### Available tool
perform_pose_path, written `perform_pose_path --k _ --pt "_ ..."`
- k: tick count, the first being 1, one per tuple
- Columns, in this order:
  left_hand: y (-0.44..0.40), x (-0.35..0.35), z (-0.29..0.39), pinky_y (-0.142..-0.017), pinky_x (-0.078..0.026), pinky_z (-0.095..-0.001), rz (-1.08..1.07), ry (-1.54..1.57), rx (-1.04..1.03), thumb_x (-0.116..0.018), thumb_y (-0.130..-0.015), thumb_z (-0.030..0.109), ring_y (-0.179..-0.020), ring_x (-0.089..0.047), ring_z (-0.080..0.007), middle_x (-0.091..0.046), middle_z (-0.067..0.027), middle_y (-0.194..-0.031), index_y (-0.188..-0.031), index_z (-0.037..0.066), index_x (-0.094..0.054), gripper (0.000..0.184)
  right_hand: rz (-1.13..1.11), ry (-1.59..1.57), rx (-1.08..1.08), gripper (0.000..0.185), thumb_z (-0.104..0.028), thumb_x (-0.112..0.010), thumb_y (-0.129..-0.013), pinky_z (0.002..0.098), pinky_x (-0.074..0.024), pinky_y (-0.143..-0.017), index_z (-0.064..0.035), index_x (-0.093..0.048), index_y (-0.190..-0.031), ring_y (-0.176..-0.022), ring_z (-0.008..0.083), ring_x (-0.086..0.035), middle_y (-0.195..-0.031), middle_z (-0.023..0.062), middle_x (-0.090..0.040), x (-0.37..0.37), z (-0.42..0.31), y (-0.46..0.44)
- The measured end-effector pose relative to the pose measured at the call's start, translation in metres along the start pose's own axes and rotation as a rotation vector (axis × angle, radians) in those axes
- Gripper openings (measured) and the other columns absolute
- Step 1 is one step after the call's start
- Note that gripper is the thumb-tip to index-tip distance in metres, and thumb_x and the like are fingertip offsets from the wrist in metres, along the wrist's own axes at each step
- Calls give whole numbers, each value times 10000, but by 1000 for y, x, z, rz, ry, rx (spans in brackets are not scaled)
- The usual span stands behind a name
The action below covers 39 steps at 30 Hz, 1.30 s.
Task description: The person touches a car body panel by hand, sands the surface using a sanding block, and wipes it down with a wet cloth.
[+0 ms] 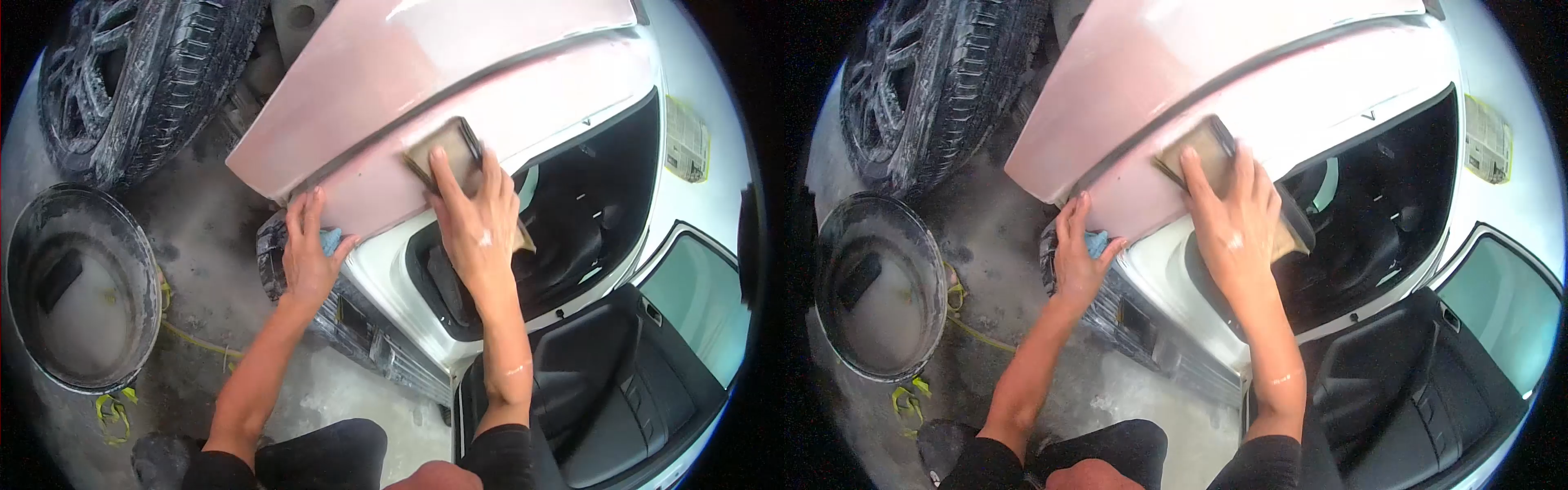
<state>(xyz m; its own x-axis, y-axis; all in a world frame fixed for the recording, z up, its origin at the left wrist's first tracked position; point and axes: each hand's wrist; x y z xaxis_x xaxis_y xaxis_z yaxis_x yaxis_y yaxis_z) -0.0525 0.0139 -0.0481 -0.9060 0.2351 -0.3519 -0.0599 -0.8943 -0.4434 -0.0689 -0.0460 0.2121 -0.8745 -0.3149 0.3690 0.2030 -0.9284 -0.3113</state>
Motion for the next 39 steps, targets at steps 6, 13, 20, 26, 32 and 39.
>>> perform_pose_path --k 6,13,20,26,32,39 --pt "0 -2 -1 -1111 -534 -508 27 -20 -35 -959 -821 243 -1410 -541 -467 -460 -272 -1566 -1665 83 -399 1026 26 -1 25 652 -181 -744 -910 556 -476 -1004 -268 -609 -1542 -1295 454 -554 -1501 301 -502 -4 -11 -30" --pt "1 -3 3 -1097 -539 -513 -4 -25 22 -955 -829 241 -1402 -550 -470 -474 -274 -1553 -1670 85 -392 1023 26 -68 26 697 -176 -814 -866 562 -460 -1049 -286 -625 -1528 -1302 461 -545 -1516 275 -511 -1 1 -17" --pt "-1 -1 0 -1088 -541 -514 33 0 -33 -959 -823 231 -1388 -559 -472 -480 -280 -1539 -1669 72 -390 1032 62 -102 46 755 -151 -877 -797 557 -456 -1073 -324 -654 -1498 -1340 472 -537 -1542 269 -500 -9 20 17" --pt "-1 0 -1 -1104 -532 -523 21 -20 -35 -942 -849 242 -1391 -555 -472 -477 -270 -1547 -1673 87 -390 1004 108 -49 60 703 -153 -866 -826 544 -464 -1050 -315 -662 -1479 -1294 418 -561 -1505 220 -523 -2 18 -28" --pt "2 -2 -1 -1124 -517 -528 34 -1 -10 -942 -850 251 -1399 -553 -462 -477 -251 -1551 -1670 94 -402 995 44 -64 110 707 -167 -869 -827 540 -464 -1038 -328 -666 -1484 -1308 428 -559 -1548 237 -496 -6 33 27" --pt "-2 1 -1 -1129 -516 -519 19 -20 -44 -955 -834 241 -1400 -555 -458 -483 -250 -1540 -1666 94 -406 1007 129 -81 87 722 -168 -858 -839 550 -461 -1045 -317 -636 -1511 -1315 448 -548 -1529 237 -507 -12 27 -7"
Point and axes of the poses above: each hand's wrist, its own y-axis away from the middle knuckle, its own x-axis out of the back of the hand, z = x × y
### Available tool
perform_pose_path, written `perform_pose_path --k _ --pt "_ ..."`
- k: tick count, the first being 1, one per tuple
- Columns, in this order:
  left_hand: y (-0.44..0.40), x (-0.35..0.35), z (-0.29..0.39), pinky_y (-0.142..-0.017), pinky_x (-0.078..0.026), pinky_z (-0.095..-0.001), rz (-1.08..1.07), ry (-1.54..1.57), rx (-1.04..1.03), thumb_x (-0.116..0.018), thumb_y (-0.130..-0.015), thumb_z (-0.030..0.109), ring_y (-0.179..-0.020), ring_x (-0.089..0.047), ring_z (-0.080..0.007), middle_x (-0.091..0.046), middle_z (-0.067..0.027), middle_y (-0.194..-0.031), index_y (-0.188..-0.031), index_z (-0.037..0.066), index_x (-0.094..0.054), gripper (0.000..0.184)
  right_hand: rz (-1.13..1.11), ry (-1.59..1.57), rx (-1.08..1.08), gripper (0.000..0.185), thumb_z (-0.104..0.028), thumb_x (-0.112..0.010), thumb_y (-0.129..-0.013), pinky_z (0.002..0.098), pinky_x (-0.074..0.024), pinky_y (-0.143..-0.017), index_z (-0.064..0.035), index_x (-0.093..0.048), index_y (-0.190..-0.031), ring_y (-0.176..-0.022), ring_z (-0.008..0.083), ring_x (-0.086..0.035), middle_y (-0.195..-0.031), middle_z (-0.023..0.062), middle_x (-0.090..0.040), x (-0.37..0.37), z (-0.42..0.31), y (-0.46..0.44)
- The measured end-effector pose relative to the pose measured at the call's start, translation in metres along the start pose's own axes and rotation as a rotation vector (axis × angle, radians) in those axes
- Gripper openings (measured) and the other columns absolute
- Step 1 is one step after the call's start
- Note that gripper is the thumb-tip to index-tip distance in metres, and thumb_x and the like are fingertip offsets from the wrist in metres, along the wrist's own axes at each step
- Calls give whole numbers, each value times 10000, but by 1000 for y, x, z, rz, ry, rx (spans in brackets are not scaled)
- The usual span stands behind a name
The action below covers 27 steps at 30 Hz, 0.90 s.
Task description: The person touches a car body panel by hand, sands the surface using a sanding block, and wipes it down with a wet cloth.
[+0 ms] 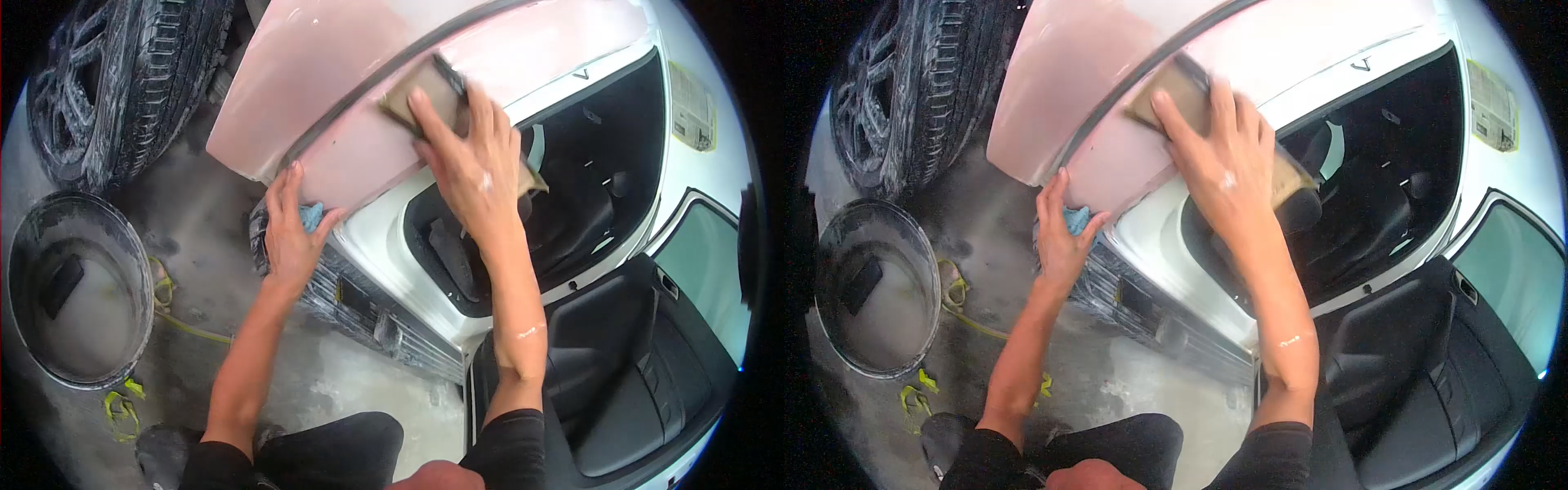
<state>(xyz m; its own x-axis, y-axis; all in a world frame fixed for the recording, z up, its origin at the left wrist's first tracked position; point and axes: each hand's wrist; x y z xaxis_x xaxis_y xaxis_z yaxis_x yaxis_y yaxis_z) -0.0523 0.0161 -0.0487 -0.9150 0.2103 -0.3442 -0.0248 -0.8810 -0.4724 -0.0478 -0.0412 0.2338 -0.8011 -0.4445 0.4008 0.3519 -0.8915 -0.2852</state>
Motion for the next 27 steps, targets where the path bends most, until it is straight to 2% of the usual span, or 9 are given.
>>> perform_pose_path --k 5,8,12,15,19,20,23,27 --pt "0 2 -3 -1119 -523 -520 -22 6 -8 -957 -830 229 -1397 -559 -453 -485 -247 -1538 -1672 99 -396 1021 -195 19 -99 701 -141 -846 -864 562 -453 -1068 -319 -637 -1509 -1335 474 -541 -1561 289 -472 29 1 75" --pt "-3 2 -1 -1111 -530 -519 -27 5 17 -955 -834 220 -1396 -561 -452 -479 -245 -1546 -1677 98 -388 1023 -186 25 -184 719 -126 -851 -865 567 -448 -1082 -320 -626 -1520 -1348 490 -537 -1564 310 -463 39 6 93" --pt "0 3 2 -1103 -535 -516 -46 23 24 -948 -844 220 -1397 -559 -452 -465 -242 -1558 -1685 96 -373 1026 -136 11 -133 747 -112 -850 -866 580 -441 -1102 -322 -602 -1538 -1374 504 -520 -1561 319 -459 36 4 67" --pt "1 2 0 -1107 -535 -515 -54 -31 25 -943 -850 221 -1401 -556 -447 -449 -247 -1568 -1689 91 -365 1027 -100 27 -78 826 -99 -920 -764 547 -474 -1089 -319 -656 -1515 -1365 464 -549 -1570 273 -487 20 5 54" --pt "2 -1 2 -1113 -535 -515 -34 -40 9 -945 -847 216 -1399 -556 -449 -462 -253 -1558 -1690 93 -362 1033 -17 -17 -27 739 -106 -810 -841 575 -453 -1059 -296 -615 -1528 -1315 470 -552 -1513 287 -502 8 0 8" --pt "1 1 2 -1114 -535 -515 -39 -34 9 -946 -846 216 -1397 -556 -452 -465 -254 -1557 -1690 93 -363 1032 39 7 -17 721 -125 -791 -838 557 -466 -1004 -281 -621 -1522 -1269 448 -566 -1493 281 -519 4 -4 -8" --pt "3 1 0 -1110 -536 -519 -37 -39 6 -946 -846 220 -1388 -560 -460 -475 -255 -1547 -1689 99 -362 1033 65 105 -28 686 -132 -765 -863 547 -469 -975 -272 -624 -1520 -1247 435 -570 -1492 276 -520 -3 -8 -14" --pt "1 1 0 -1105 -538 -524 -31 -44 25 -946 -845 220 -1380 -566 -466 -472 -257 -1547 -1683 105 -370 1023 -17 16 -85 609 -125 -665 -927 552 -468 -985 -261 -626 -1519 -1251 459 -562 -1499 296 -503 6 -21 21"
Point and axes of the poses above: each hand's wrist, its own y-axis away from the middle knuckle, its own x-axis out of the back of the hand, z = x × y
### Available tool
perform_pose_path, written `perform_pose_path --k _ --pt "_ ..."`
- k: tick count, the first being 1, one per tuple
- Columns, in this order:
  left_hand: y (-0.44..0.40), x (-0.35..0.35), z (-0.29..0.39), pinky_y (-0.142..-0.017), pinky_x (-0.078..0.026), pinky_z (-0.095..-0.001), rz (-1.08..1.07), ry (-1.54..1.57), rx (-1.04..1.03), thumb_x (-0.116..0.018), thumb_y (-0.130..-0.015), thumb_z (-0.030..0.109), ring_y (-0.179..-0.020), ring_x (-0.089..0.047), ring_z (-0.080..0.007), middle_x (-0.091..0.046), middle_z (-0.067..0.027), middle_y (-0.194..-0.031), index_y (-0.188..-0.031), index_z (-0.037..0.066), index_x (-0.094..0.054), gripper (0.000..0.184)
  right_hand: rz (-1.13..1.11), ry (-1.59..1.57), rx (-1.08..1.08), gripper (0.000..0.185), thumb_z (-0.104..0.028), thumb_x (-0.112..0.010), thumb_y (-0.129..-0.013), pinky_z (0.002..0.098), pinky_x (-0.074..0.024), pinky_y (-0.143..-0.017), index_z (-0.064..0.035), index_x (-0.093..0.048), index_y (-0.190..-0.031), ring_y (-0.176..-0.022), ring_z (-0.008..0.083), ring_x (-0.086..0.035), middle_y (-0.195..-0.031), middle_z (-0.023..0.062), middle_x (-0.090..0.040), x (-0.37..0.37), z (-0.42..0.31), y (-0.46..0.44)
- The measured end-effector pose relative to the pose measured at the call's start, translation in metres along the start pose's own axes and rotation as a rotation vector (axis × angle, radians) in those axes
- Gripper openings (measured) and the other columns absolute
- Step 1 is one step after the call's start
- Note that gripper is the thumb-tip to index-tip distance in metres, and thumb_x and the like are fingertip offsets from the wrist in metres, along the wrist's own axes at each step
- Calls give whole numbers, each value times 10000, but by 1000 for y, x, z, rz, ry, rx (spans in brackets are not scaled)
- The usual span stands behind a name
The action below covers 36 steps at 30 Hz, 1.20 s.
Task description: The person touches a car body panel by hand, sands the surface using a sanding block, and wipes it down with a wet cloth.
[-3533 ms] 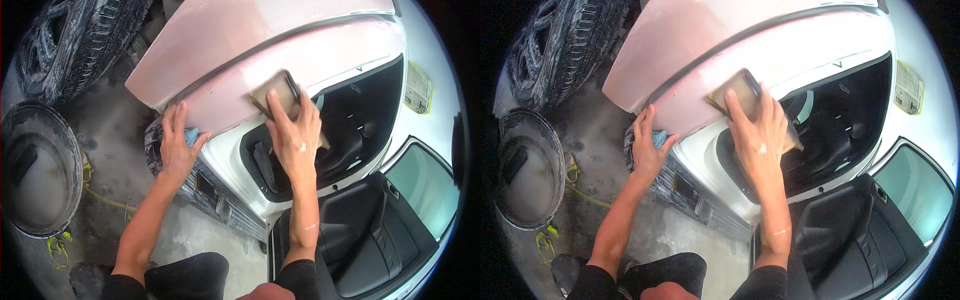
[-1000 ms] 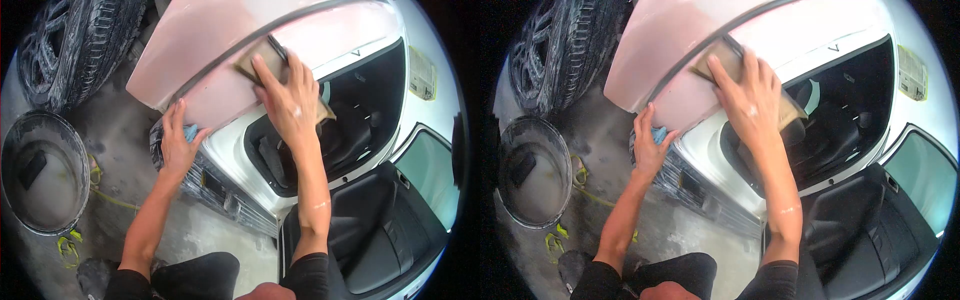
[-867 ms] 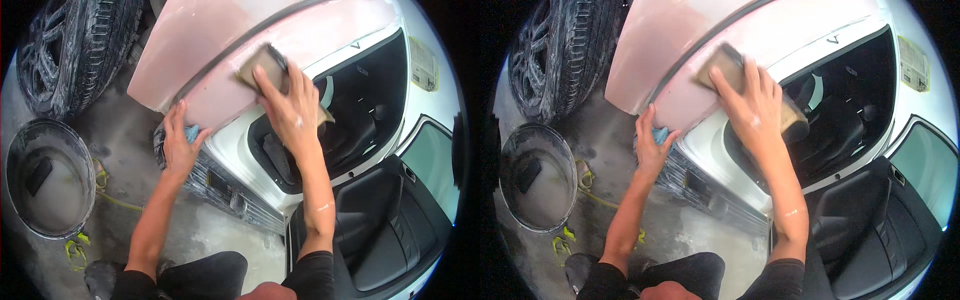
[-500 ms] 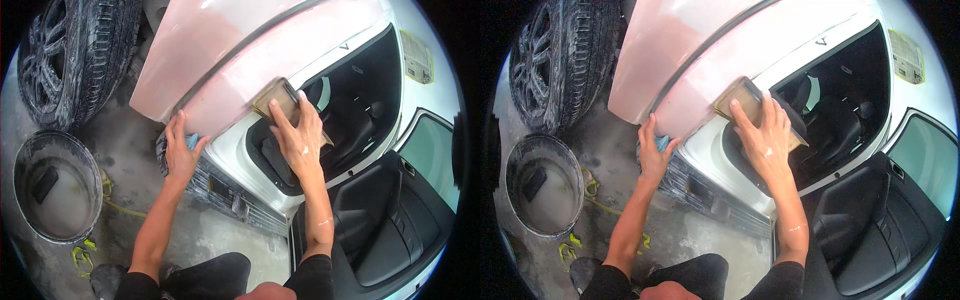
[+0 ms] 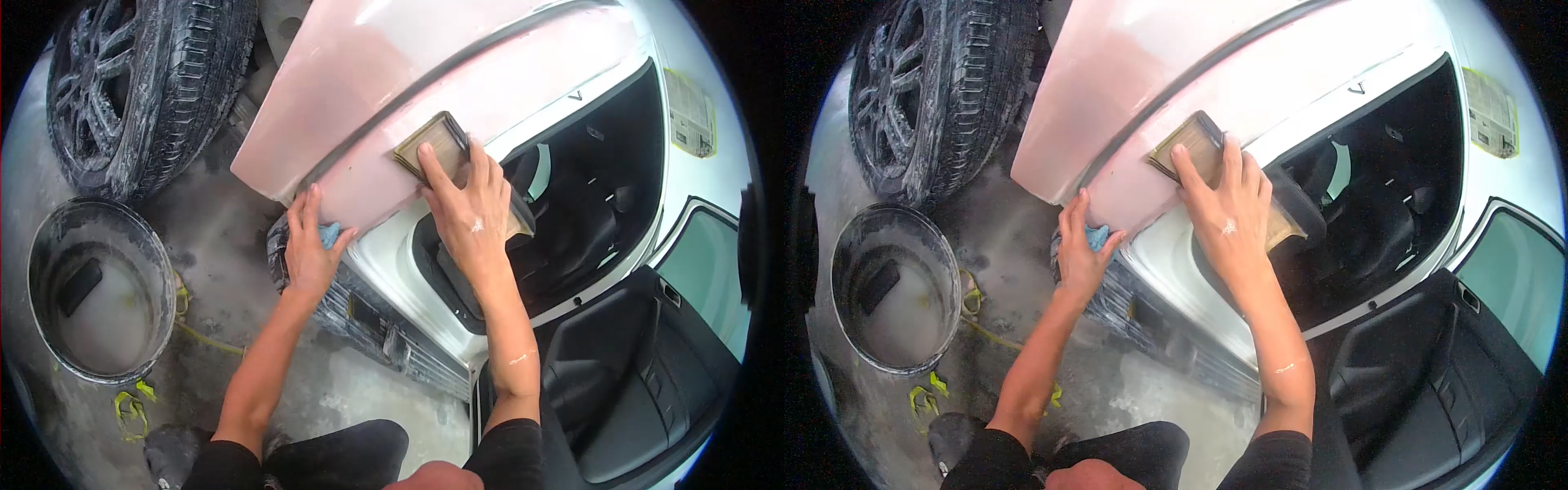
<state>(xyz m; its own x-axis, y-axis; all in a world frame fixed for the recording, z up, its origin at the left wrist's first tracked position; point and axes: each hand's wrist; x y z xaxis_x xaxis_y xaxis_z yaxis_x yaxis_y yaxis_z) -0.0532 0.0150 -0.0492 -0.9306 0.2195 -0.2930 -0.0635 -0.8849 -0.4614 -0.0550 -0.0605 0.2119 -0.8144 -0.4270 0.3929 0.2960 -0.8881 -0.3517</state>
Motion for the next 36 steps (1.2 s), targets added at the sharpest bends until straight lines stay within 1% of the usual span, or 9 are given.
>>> perform_pose_path --k 4,8,13,17,24,26,31,34,36 --pt "2 0 1 -1091 -542 -524 1 3 0 -941 -850 231 -1377 -569 -468 -472 -257 -1549 -1683 108 -373 1016 32 77 -23 623 -141 -682 -944 569 -459 -1025 -298 -600 -1542 -1284 482 -553 -1529 321 -478 -4 -3 -42" --pt "1 3 3 -1080 -543 -525 -15 9 8 -933 -859 242 -1373 -571 -468 -472 -259 -1546 -1688 100 -364 1015 5 26 -65 617 -115 -661 -946 599 -452 -1025 -253 -592 -1543 -1233 485 -560 -1482 324 -493 -10 -14 -14" --pt "3 0 0 -1083 -542 -527 14 18 -33 -936 -856 229 -1375 -570 -467 -473 -263 -1542 -1686 78 -361 1021 13 65 -81 602 -115 -605 -977 616 -460 -994 -255 -567 -1561 -1225 491 -558 -1492 337 -479 -4 -14 -46" --pt "-1 5 3 -1085 -543 -528 -11 23 -4 -942 -848 227 -1375 -569 -469 -481 -265 -1535 -1683 76 -366 1026 17 75 -57 606 -117 -612 -969 594 -467 -957 -250 -571 -1559 -1185 479 -563 -1453 332 -494 -10 -20 -19" --pt "-1 0 0 -1087 -547 -528 15 20 -12 -946 -840 226 -1377 -569 -469 -484 -261 -1533 -1677 89 -378 1020 77 173 -84 603 -108 -615 -965 604 -476 -924 -247 -586 -1551 -1185 470 -569 -1451 343 -498 -10 -19 -44" --pt "-2 4 2 -1089 -545 -525 -15 19 18 -946 -839 224 -1378 -569 -467 -483 -259 -1535 -1675 89 -380 1018 -9 50 -92 629 -135 -678 -946 607 -473 -962 -249 -581 -1557 -1215 473 -564 -1478 339 -483 -12 -25 -19" --pt "2 0 -2 -1097 -543 -521 -2 17 -9 -947 -840 222 -1381 -567 -464 -480 -254 -1540 -1673 87 -380 1017 25 52 -168 620 -191 -720 -937 595 -465 -986 -294 -589 -1534 -1230 470 -549 -1489 289 -477 -4 -14 -51" --pt "-2 4 3 -1105 -538 -517 -9 14 -7 -947 -841 218 -1383 -566 -460 -479 -253 -1540 -1671 85 -381 1014 121 72 -112 624 -194 -727 -937 585 -469 -977 -301 -588 -1536 -1225 464 -551 -1480 287 -482 -13 -6 -43" --pt "-3 4 2 -1109 -534 -514 -13 12 6 -949 -838 217 -1384 -565 -458 -479 -253 -1541 -1670 85 -386 1014 44 24 -55 661 -177 -785 -898 574 -471 -985 -310 -606 -1520 -1260 461 -551 -1501 277 -486 -5 -2 -23"
Point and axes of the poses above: each hand's wrist, its own y-axis away from the middle knuckle, its own x-axis out of the back of the hand, z = x × y
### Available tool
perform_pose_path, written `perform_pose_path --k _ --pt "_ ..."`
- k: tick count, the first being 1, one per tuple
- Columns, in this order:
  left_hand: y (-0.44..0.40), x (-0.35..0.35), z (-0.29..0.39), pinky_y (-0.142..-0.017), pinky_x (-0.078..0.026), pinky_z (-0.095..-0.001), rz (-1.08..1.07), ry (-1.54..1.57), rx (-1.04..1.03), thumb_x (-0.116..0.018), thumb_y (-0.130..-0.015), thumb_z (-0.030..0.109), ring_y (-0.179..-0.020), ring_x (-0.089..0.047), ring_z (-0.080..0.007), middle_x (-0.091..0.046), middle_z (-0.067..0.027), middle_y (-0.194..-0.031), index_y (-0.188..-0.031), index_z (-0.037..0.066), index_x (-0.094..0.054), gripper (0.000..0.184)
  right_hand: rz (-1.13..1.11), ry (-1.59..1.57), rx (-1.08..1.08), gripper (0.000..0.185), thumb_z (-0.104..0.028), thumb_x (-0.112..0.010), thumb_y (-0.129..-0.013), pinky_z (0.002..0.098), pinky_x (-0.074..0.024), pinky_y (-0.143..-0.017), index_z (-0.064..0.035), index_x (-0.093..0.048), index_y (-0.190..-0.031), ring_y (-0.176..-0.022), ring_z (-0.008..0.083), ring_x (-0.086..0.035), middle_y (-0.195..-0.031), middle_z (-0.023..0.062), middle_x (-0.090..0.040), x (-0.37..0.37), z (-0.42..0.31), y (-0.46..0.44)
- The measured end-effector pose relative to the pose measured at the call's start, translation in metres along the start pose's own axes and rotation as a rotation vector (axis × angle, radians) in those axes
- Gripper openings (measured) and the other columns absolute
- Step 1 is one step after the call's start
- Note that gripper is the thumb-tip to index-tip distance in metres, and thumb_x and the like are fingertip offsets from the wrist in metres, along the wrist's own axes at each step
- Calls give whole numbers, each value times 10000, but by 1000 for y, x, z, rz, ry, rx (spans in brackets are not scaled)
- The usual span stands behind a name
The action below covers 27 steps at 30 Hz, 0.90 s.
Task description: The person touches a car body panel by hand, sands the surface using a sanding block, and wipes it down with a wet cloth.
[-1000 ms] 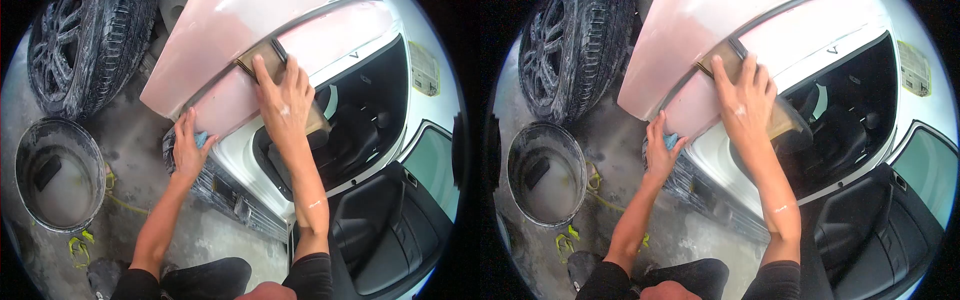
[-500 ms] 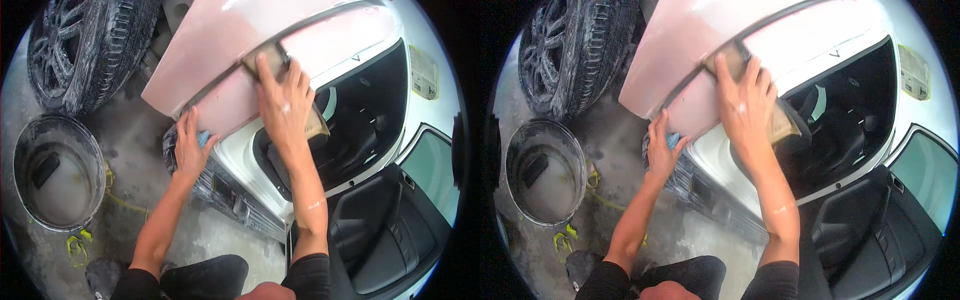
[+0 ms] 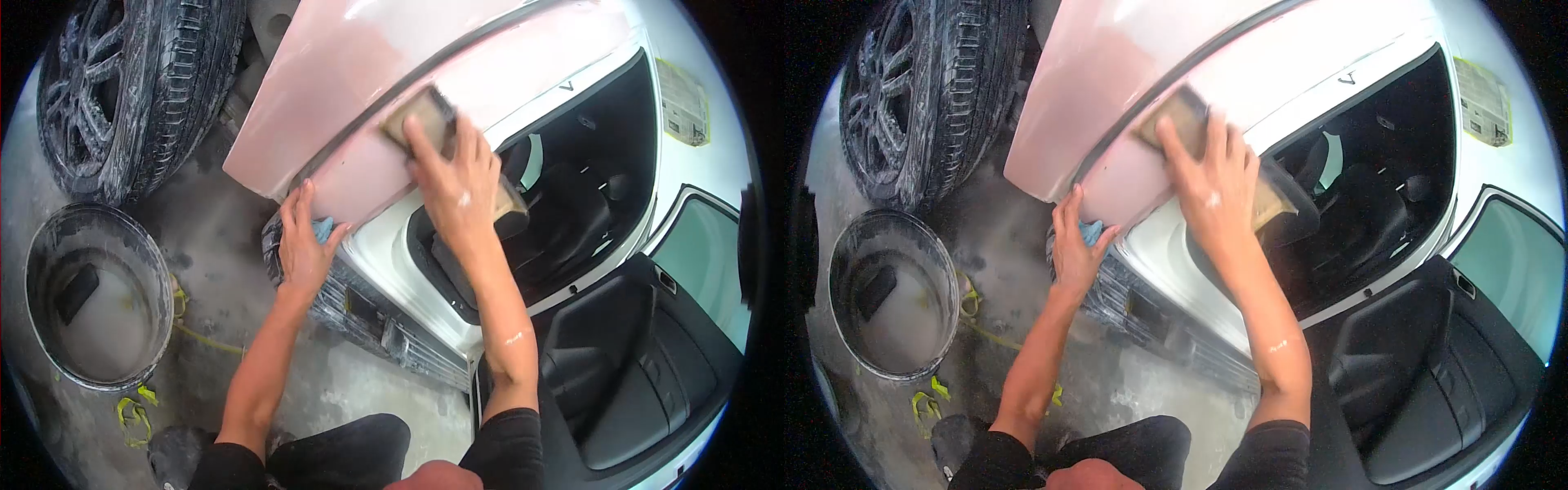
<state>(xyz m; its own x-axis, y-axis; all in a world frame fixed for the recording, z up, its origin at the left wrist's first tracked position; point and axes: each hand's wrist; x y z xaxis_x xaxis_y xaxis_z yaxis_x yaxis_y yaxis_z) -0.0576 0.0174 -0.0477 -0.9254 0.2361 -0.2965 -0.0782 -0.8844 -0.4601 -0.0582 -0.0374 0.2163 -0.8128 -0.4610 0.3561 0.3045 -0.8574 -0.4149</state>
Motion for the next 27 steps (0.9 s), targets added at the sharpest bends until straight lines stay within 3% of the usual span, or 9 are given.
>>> perform_pose_path --k 2,6,12,15,19,24,27 --pt "-1 -1 1 -1106 -535 -515 10 24 3 -950 -838 216 -1386 -564 -455 -482 -252 -1537 -1670 85 -388 1013 -18 -55 75 683 -171 -817 -870 571 -472 -991 -316 -618 -1507 -1284 457 -550 -1516 269 -487 -3 9 16" --pt "1 -2 -2 -1090 -544 -523 18 35 -25 -950 -837 205 -1385 -566 -451 -488 -252 -1530 -1669 82 -389 1011 28 -14 12 804 -187 -893 -803 555 -472 -989 -351 -608 -1536 -1306 449 -552 -1556 262 -483 -1 14 -16" --pt "0 0 0 -1086 -542 -525 19 16 -43 -948 -836 187 -1374 -568 -454 -496 -253 -1523 -1666 73 -395 1004 -49 -47 9 802 -206 -895 -808 548 -467 -985 -358 -606 -1541 -1299 450 -553 -1556 274 -478 -2 13 37" --pt "1 0 -3 -1095 -534 -527 30 6 -68 -942 -841 183 -1371 -566 -457 -499 -250 -1519 -1668 73 -393 998 18 31 -28 769 -231 -884 -820 541 -467 -981 -350 -616 -1530 -1288 458 -554 -1522 284 -509 -1 17 3" --pt "-1 2 0 -1113 -521 -522 5 12 -19 -936 -844 176 -1370 -567 -444 -508 -240 -1513 -1669 74 -393 993 -4 -36 -26 759 -216 -873 -828 539 -463 -967 -335 -609 -1530 -1242 449 -566 -1512 272 -505 -6 6 46" --pt "0 4 -2 -1142 -498 -514 -24 45 -10 -934 -849 187 -1392 -556 -420 -523 -240 -1511 -1667 70 -399 985 48 26 -49 719 -221 -869 -836 542 -460 -955 -314 -626 -1506 -1234 431 -563 -1535 257 -480 -1 14 5" --pt "-1 2 -8 -1156 -481 -511 3 54 -58 -933 -854 197 -1416 -529 -419 -533 -245 -1510 -1661 62 -413 969 53 10 -72 729 -216 -869 -841 538 -463 -955 -318 -626 -1520 -1231 438 -563 -1530 276 -485 -8 8 30"
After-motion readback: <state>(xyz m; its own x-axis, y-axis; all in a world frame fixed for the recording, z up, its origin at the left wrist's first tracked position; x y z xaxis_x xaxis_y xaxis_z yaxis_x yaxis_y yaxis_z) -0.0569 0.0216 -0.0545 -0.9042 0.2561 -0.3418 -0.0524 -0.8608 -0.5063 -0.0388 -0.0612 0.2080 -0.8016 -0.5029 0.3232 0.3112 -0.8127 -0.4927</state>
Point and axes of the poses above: each hand's wrist, its own y-axis away from the middle knuckle, its own x-axis out of the back of the hand, z = x × y
